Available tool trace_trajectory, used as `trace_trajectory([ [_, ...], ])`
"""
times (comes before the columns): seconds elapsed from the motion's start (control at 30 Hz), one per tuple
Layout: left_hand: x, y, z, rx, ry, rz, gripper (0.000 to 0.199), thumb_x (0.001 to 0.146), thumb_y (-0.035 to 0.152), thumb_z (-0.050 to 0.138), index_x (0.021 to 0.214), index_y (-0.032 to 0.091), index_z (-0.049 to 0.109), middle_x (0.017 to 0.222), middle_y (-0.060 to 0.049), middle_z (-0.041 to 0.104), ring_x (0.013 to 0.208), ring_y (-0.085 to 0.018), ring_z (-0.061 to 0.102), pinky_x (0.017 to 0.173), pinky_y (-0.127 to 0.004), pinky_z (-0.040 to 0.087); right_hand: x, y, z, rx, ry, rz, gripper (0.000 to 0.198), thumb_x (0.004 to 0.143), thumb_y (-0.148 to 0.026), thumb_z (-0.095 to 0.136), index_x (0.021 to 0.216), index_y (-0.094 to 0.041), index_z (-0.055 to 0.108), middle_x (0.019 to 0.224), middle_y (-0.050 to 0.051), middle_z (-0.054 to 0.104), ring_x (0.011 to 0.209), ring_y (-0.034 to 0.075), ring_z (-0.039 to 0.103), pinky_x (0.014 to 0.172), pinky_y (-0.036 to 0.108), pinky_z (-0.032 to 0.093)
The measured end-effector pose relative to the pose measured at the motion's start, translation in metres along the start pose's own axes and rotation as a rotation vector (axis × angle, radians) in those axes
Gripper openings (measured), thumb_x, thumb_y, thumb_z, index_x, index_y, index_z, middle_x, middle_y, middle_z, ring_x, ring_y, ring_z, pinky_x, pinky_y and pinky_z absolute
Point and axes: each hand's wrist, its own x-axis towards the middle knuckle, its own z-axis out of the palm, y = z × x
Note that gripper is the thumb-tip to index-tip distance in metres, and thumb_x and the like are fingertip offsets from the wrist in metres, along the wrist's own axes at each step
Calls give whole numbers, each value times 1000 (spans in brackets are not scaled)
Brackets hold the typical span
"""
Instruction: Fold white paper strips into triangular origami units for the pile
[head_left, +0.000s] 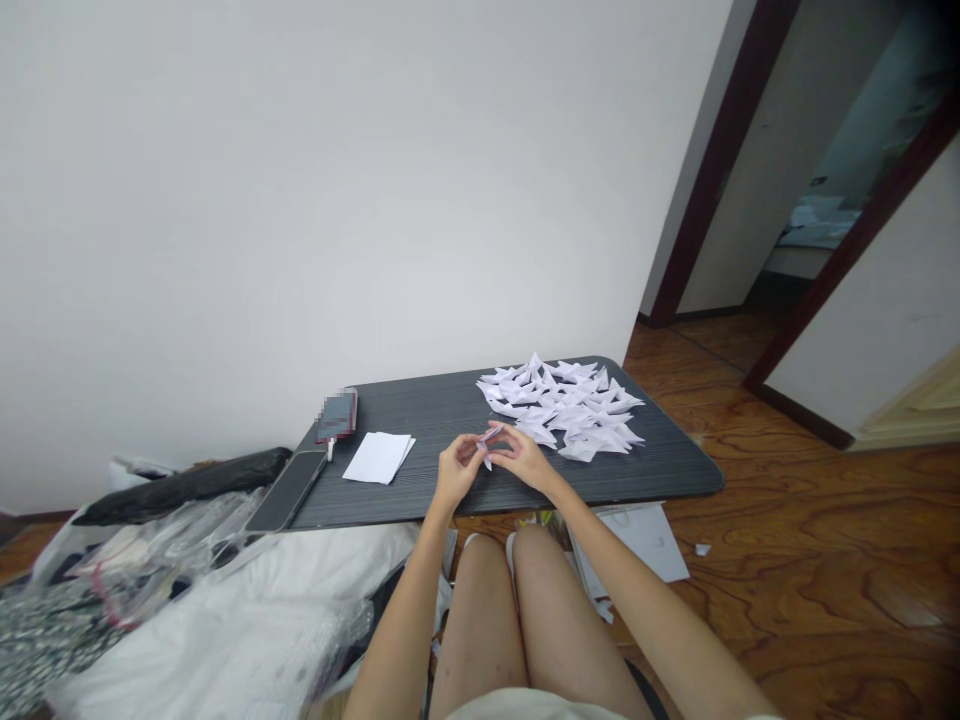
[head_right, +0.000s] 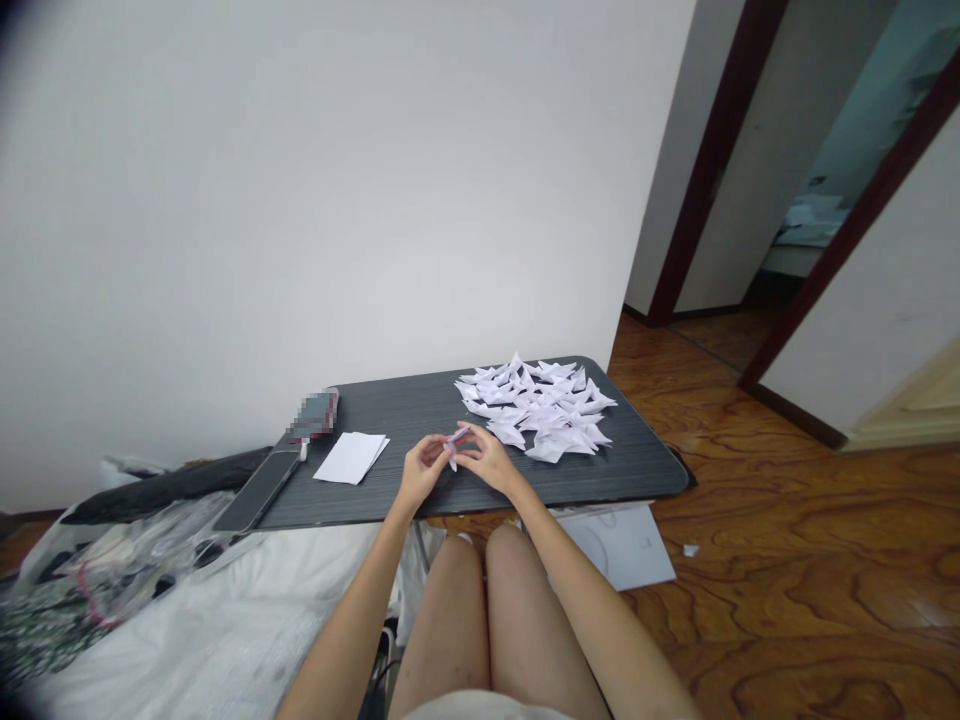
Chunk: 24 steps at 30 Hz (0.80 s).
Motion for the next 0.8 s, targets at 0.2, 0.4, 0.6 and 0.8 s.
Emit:
trace_trajectory([
  [0.2,0,2,0,3,-1,-14,23,69,28,58,86,12,53,94,-10,62,91,-20,59,80,-33,46,0,1,-1,-19,10,-1,53,64,-20,62,114,-22,43,103,6,53,95,16,52,81,33,47],
  [0.4,0,3,1,16,-17,-8,23,69,28,58,86,12,55,93,-10,62,88,-19,60,79,-32,47,1,2,-1,-39,25,-5,55,63,-21,63,114,-21,43,101,6,53,94,16,53,79,33,48],
  [0.6,-1,1,0,74,-20,32,23,71,24,54,91,12,53,95,-10,61,87,-18,60,77,-30,48,2,6,-1,-85,20,-14,57,64,-19,61,116,-22,40,102,6,51,93,16,53,78,31,48],
  [0.8,-4,3,2,285,-32,112,27,73,17,47,99,16,53,99,-9,60,89,-18,59,73,-29,50,-2,4,4,-230,45,-55,61,68,-13,53,124,-25,31,107,6,45,93,15,51,75,28,48],
])
